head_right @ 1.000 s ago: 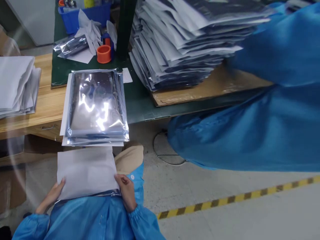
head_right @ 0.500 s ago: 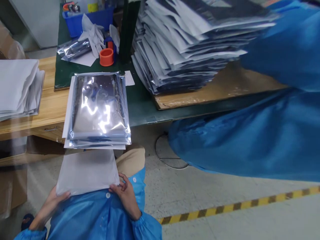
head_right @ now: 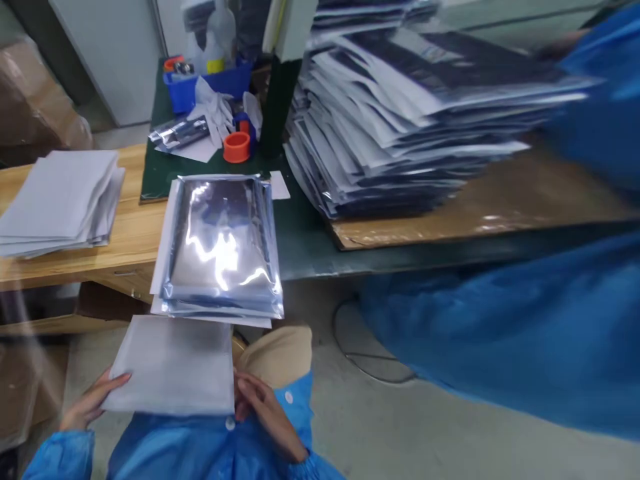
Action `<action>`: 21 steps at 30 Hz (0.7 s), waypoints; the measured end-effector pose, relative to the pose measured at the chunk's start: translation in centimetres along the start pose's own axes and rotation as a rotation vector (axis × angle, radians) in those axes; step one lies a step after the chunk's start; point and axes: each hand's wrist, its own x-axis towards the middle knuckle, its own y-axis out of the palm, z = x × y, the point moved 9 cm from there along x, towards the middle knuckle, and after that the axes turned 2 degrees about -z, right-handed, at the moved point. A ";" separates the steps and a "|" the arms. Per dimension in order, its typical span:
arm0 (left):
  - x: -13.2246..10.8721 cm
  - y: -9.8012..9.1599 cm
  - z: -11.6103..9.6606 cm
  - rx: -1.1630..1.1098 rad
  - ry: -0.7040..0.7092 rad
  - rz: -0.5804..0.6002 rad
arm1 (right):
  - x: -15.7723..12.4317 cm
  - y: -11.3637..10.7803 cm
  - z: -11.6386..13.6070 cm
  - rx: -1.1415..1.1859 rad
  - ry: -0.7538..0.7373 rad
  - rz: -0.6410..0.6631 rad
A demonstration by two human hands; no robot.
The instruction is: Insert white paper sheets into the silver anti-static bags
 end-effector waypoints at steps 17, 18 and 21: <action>-5.4 -6.2 -32.6 -0.439 0.866 -0.367 | 3.8 0.2 0.0 0.030 -0.055 -0.167; -4.3 -5.3 -33.6 -0.423 0.871 -0.339 | 3.8 0.0 0.1 0.046 -0.059 -0.163; -2.6 -4.0 -34.8 -0.387 0.886 -0.287 | 3.7 -0.9 0.0 0.106 -0.062 -0.150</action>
